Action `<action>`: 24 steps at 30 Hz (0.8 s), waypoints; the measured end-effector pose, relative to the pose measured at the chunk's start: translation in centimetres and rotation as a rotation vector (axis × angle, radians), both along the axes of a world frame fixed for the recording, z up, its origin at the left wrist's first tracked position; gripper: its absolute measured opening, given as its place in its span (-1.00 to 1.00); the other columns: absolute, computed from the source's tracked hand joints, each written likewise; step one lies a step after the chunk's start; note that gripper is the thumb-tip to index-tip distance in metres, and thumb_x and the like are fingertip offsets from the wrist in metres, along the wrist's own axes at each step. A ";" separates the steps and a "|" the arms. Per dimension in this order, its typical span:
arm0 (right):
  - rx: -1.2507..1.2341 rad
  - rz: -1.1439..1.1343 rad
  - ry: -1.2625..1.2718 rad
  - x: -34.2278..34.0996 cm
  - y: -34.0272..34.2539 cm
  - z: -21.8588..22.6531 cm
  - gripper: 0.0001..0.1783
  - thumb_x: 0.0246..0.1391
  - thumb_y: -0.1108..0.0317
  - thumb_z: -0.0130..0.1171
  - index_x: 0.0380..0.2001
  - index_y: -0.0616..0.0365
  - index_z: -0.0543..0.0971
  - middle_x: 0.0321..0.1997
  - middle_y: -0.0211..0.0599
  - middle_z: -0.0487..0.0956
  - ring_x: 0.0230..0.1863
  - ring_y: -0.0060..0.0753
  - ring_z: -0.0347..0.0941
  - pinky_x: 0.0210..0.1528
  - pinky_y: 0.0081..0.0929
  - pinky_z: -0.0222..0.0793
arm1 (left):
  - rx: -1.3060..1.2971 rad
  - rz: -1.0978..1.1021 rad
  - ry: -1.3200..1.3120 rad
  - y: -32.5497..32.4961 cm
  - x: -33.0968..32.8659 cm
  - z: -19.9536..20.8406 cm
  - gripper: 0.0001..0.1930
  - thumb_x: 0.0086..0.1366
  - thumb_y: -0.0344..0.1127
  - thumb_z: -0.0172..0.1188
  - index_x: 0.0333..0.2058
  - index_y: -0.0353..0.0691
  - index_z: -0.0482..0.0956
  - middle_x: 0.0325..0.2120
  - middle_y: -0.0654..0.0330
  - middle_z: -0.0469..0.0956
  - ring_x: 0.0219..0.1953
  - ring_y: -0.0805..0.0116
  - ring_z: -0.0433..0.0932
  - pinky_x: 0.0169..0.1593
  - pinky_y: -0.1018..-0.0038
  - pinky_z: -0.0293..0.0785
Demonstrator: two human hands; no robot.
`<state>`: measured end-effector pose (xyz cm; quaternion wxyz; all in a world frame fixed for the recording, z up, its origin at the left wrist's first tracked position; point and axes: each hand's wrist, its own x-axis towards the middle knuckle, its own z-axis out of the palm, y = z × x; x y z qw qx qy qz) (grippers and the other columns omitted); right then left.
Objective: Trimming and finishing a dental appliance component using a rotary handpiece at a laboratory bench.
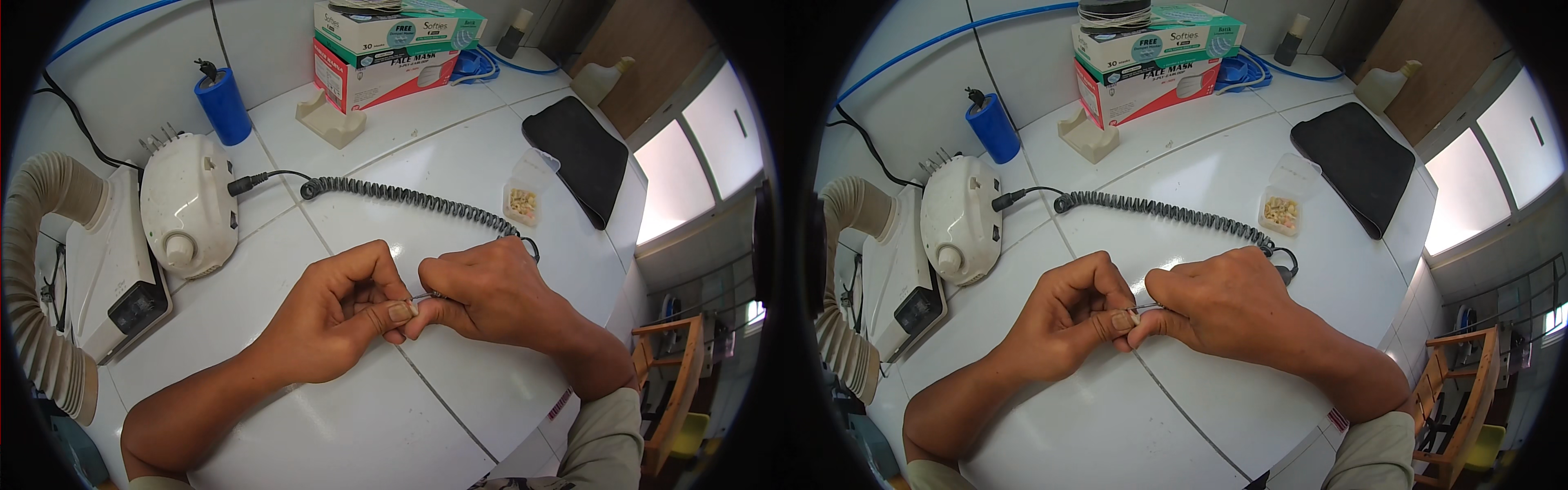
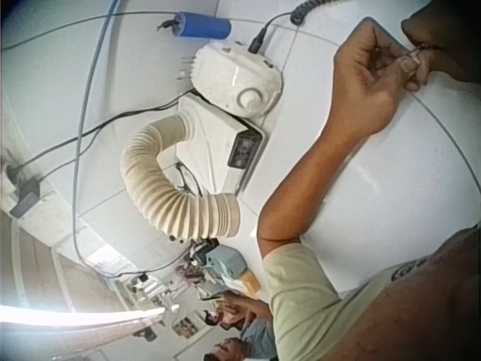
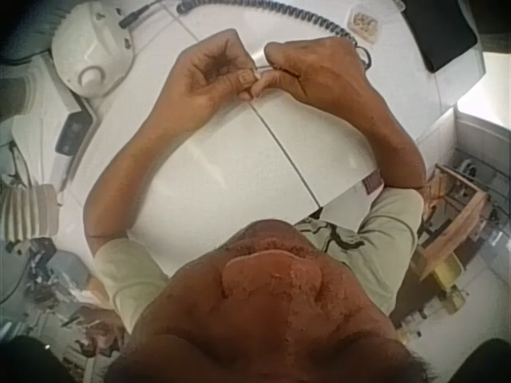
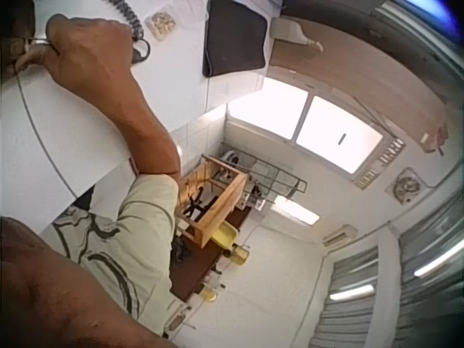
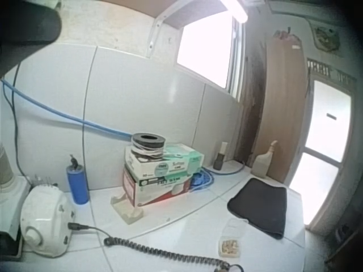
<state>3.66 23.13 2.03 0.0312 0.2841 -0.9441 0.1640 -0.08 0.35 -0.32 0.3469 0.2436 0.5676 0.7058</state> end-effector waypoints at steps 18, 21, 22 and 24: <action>0.000 0.003 0.005 0.0 0.0 0.0 -0.45 0.11 -0.21 0.29 -0.60 0.02 0.43 -0.72 -0.42 0.47 -0.72 -0.28 0.41 -0.66 -0.34 0.24 | 0.003 -0.001 -0.009 0.0 0.0 0.1 -0.89 0.44 -0.51 0.15 -0.31 -0.29 0.41 -0.37 0.20 0.58 -0.30 0.55 0.59 -0.19 0.56 0.60; -0.010 0.005 0.021 -0.1 0.0 -0.2 -0.45 0.11 -0.21 0.29 -0.61 0.02 0.43 -0.72 -0.42 0.46 -0.72 -0.28 0.41 -0.66 -0.34 0.23 | 0.002 0.016 -0.018 0.1 0.0 0.0 -0.86 0.42 -0.47 0.21 -0.31 -0.28 0.41 -0.36 0.20 0.51 -0.34 0.51 0.57 -0.22 0.53 0.58; -0.011 0.004 0.021 -0.1 0.0 -0.1 -0.45 0.11 -0.21 0.29 -0.61 0.02 0.43 -0.72 -0.42 0.46 -0.72 -0.28 0.41 -0.66 -0.34 0.23 | 0.002 0.016 -0.018 0.1 0.0 0.0 -0.86 0.42 -0.47 0.21 -0.31 -0.28 0.41 -0.36 0.20 0.51 -0.34 0.51 0.57 -0.22 0.53 0.58; 0.010 -0.001 -0.006 0.0 0.0 0.0 -0.44 0.12 -0.21 0.29 -0.60 0.02 0.43 -0.72 -0.41 0.47 -0.72 -0.27 0.41 -0.65 -0.33 0.23 | 0.011 -0.001 0.004 0.0 -0.1 -0.1 -0.89 0.44 -0.50 0.15 -0.31 -0.29 0.41 -0.38 0.20 0.58 -0.30 0.55 0.59 -0.19 0.56 0.60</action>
